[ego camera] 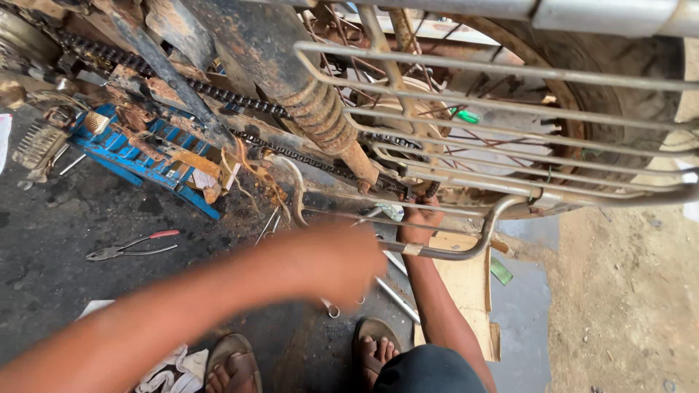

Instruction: The person sits on the ground and uses a wrench to adjust the motorcycle chain tension. They repeatedly tighten bolts and check the chain alignment with both hands.

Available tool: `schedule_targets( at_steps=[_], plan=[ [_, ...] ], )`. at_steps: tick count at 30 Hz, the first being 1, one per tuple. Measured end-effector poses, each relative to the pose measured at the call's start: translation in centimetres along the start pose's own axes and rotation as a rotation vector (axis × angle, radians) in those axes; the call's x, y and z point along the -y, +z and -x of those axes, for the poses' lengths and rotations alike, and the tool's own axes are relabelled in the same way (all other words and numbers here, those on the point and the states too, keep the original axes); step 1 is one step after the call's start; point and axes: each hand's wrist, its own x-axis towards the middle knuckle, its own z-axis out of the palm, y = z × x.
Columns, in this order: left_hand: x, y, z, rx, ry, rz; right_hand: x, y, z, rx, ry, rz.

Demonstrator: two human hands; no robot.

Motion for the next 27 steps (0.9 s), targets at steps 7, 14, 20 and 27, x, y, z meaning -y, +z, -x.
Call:
schedule_targets(
  at_steps=[7,14,20,27],
  plan=[
    [2.2,-3.2,0.9,-0.752,-0.099,-0.463,1.2,-0.6,-0.4,-0.014,-0.069,0.201],
    [3.1,1.3,-1.3,-1.064,-0.080,-0.820,1.1,-1.1,-0.8,-0.054,-0.079,0.177],
    [4.5,1.8,-5.2,-0.984,-0.169,-0.698,1.3,-0.5,-0.6,-0.053,-0.090,0.041],
    [5.0,1.0,-9.1,-0.837,-0.341,-0.567,1.3,-0.1,-1.2,-0.073,-0.124,-0.132]
  ],
)
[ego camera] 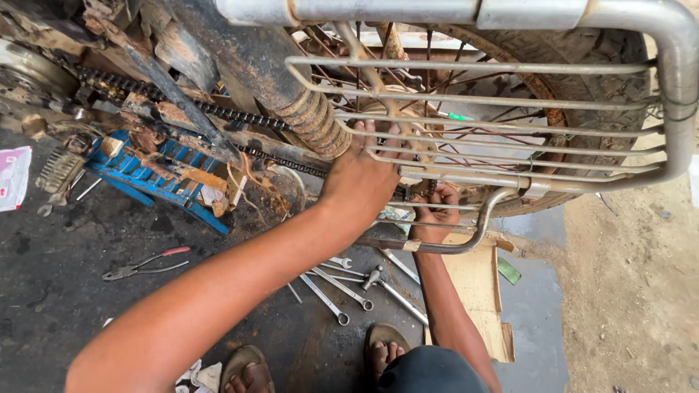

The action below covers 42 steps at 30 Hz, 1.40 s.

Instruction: The person sits on the ground and uses a wrench to adjust the motorcycle chain tension. They repeatedly tighten bolts and check the chain alignment with both hands.

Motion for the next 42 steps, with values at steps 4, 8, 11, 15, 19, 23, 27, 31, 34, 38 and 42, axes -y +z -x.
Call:
schedule_targets(
  at_steps=[4,8,11,15,19,23,27,31,34,38,42],
  plan=[
    [-0.2,0.0,-0.5,0.152,0.012,-0.066,0.4,0.0,0.0,-0.003,0.000,0.050],
    [-0.4,-0.3,-1.0,0.174,0.018,-0.243,0.8,0.1,0.0,0.003,-0.012,0.017],
    [0.1,-0.5,-0.9,0.219,0.157,-0.241,1.0,-0.2,-0.1,0.018,-0.023,0.046],
    [1.2,-1.0,-1.1,0.198,0.292,-0.230,1.5,-0.6,-0.5,0.029,-0.027,0.021],
    [1.6,-1.7,-1.5,0.314,0.333,-0.204,2.3,-0.4,-0.8,0.031,-0.067,0.088],
    [1.6,-1.9,-1.7,0.322,0.350,-0.199,3.2,0.1,-0.8,0.031,-0.031,0.042],
    [1.7,-1.1,-2.0,0.330,0.331,-0.128,3.8,0.3,-0.9,0.032,-0.030,0.080],
    [1.7,0.0,-1.7,0.105,0.329,-0.148,4.4,0.5,-1.3,0.074,-0.059,0.087],
    [1.8,0.3,-1.6,0.052,0.332,-0.154,5.1,0.6,-1.7,0.067,-0.053,0.113],
    [1.7,-0.5,-1.4,0.050,0.319,-0.258,5.7,0.6,-2.0,0.100,-0.008,0.107],
    [1.6,-2.0,-1.1,0.208,0.309,-0.330,5.4,0.1,-2.4,0.122,-0.021,0.206]
  ],
)
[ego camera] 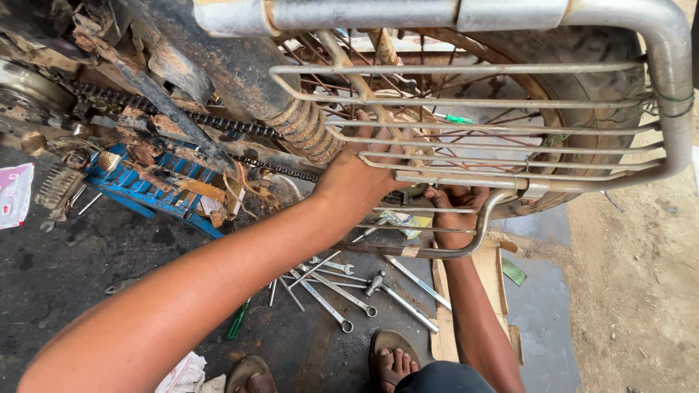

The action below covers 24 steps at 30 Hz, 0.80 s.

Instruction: The person sits on the ground and uses a wrench to adjust the motorcycle chain tension. They repeatedly tighten bolts and check the chain alignment with both hands.

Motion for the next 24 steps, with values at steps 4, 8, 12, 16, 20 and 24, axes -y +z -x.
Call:
schedule_targets(
  at_steps=[4,8,12,16,20,24],
  plan=[
    [0.5,-1.3,0.7,0.185,0.042,-0.104,-0.7,-0.6,-0.6,-0.018,-0.038,0.047],
    [0.6,-2.1,1.1,0.202,-0.011,-0.162,-0.6,-0.8,-0.9,-0.023,-0.039,0.156],
    [0.6,-2.0,1.5,0.222,0.039,-0.173,0.5,0.2,-1.2,0.014,-0.066,0.096],
    [0.2,-1.3,1.1,0.192,0.017,-0.112,2.7,1.7,-1.8,0.007,-0.104,0.116],
    [0.0,-0.4,0.9,0.143,-0.011,-0.068,5.3,3.2,-2.2,0.048,-0.243,0.353],
    [-0.2,0.3,0.9,0.088,-0.056,-0.063,6.4,5.0,-1.5,0.024,-0.173,-0.055]
  ],
)
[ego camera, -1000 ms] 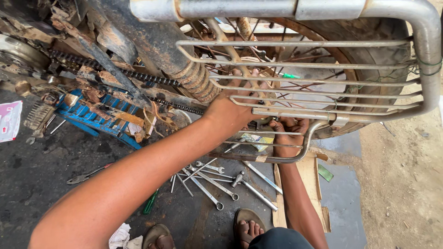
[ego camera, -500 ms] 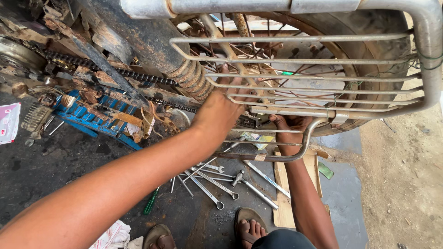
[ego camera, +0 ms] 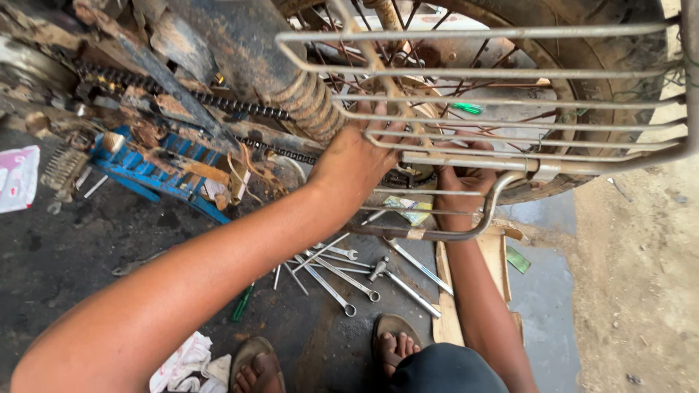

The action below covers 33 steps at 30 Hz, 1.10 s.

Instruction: The person sits on the ground and uses a wrench to adjust the motorcycle chain tension. They repeatedly tighten bolts and check the chain alignment with both hands.

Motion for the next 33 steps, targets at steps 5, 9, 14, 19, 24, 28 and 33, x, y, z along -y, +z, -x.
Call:
schedule_targets(
  at_steps=[5,9,14,19,24,28,33],
  plan=[
    [-0.3,0.2,-0.3,0.016,-0.006,0.057,-1.6,0.4,1.0,-0.108,0.054,-0.007],
    [-0.1,0.1,-0.5,-0.059,0.007,0.091,-3.8,0.0,2.1,-0.198,0.044,0.169],
    [0.5,-0.5,-0.2,-0.057,0.054,0.087,-4.6,-0.6,3.9,-0.112,0.062,0.040],
    [0.7,-0.8,0.3,-0.035,0.074,0.097,-4.3,-1.9,3.5,-0.013,0.117,0.052],
    [0.5,-0.3,0.0,-0.112,0.031,0.138,-5.4,-0.8,3.9,-0.075,0.057,0.014],
    [-0.1,0.1,0.0,-0.213,-0.030,0.218,-5.5,0.9,4.7,-0.142,0.067,-0.044],
    [-0.1,-0.1,0.0,-0.219,-0.024,0.262,-4.5,1.7,4.3,-0.163,0.076,-0.171]
  ],
)
